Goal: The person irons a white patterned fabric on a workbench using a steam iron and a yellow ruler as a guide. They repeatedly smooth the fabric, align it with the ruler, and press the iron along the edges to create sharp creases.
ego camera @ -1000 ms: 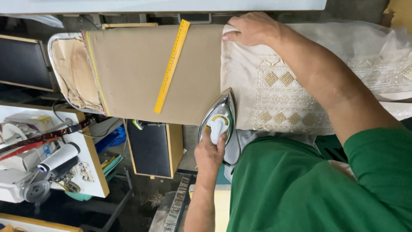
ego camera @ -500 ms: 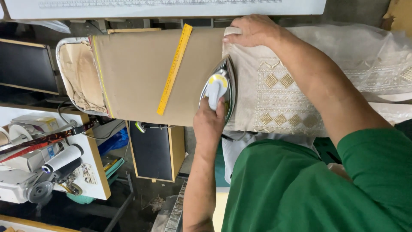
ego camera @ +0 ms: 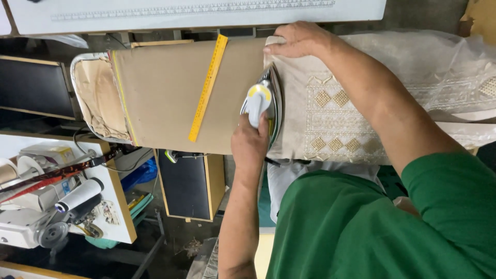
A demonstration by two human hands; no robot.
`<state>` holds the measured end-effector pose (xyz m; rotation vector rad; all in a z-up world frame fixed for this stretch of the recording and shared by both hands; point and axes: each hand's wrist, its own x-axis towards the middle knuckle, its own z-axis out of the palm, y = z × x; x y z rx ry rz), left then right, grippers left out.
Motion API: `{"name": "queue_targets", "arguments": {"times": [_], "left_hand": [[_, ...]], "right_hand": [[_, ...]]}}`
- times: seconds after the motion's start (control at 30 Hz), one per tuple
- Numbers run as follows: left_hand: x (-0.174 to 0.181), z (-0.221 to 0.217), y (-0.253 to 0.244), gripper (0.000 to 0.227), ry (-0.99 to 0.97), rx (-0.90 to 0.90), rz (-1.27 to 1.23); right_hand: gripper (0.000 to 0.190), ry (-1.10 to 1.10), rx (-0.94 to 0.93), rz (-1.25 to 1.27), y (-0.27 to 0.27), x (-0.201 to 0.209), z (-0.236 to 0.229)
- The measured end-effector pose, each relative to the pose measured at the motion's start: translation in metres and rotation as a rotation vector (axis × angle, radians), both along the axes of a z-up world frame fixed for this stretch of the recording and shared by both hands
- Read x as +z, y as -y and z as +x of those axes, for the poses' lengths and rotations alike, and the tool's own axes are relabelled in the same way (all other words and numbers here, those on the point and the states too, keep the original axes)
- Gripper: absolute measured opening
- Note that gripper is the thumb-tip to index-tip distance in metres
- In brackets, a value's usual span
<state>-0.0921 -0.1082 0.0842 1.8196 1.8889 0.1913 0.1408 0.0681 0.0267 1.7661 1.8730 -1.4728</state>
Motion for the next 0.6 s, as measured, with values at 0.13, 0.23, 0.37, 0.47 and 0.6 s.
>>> {"name": "queue_targets", "arguments": {"times": [0.13, 0.23, 0.37, 0.47, 0.6], "left_hand": [[0.019, -0.001, 0.007, 0.056, 0.041, 0.042, -0.040], [0.025, -0.020, 0.047, 0.051, 0.077, 0.057, -0.203], [0.007, -0.048, 0.104, 0.057, -0.016, -0.009, -0.322], [-0.002, -0.057, 0.119, 0.054, -0.021, -0.057, -0.254], [-0.004, -0.052, 0.102, 0.051, 0.005, -0.078, -0.173]], "right_hand": [[0.068, 0.036, 0.047, -0.009, -0.010, 0.014, -0.006], [0.078, 0.137, 0.116, 0.008, -0.014, 0.003, -0.012], [0.060, 0.112, 0.403, 0.589, -0.027, -0.007, -0.047], [0.040, 0.043, 0.578, 0.837, -0.033, -0.023, -0.103], [0.015, 0.164, 0.808, 1.300, -0.042, -0.054, -0.143]]}}
